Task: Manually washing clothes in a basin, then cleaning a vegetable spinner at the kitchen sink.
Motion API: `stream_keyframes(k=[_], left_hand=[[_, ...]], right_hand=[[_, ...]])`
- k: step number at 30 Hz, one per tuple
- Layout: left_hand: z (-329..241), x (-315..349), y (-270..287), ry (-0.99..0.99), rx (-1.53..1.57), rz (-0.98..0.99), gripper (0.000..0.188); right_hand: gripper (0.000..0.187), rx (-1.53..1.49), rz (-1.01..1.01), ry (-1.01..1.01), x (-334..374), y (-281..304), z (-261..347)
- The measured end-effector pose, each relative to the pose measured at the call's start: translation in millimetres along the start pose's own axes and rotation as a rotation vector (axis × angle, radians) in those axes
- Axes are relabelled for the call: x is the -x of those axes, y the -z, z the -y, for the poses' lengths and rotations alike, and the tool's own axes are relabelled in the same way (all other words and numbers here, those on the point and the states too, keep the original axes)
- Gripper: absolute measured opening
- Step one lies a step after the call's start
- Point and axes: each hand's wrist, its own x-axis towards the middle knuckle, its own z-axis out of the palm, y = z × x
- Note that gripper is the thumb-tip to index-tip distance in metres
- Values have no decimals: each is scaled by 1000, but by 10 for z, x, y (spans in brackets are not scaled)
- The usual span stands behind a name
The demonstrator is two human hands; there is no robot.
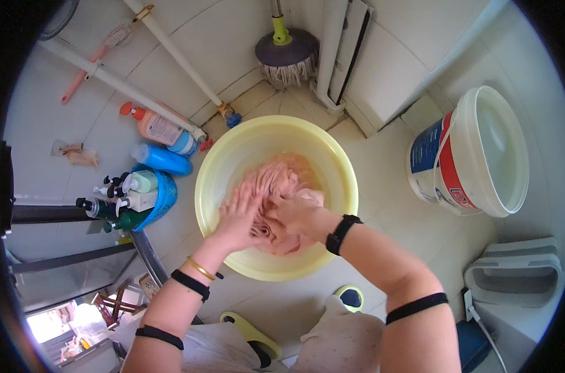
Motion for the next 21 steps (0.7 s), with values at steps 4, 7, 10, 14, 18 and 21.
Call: stream_keyframes(k=[4, 7, 10, 14, 18, 21], left_hand=[[166, -169, -520, 21, -15, 141, 124], [35, -356, -781, 116, -171, 83, 121], [-82, -465, -709, 222, -36, 163, 116], [-98, -640, -676, 309, -8, 366, 113], [6, -751, -1046, 195, -186, 160, 97], [54, -892, -1157, 202, -53, 93, 86]], right_hand=[[57, 175, 203, -75, -27, 468, -50], [77, -117, 135, -611, -72, 470, 101], [89, -188, 250, -808, -397, 299, 246], [88, 103, 283, -718, -544, -87, 21], [79, 61, 260, -647, -623, -80, -168], [72, 15, 183, -629, -593, 181, -233]])
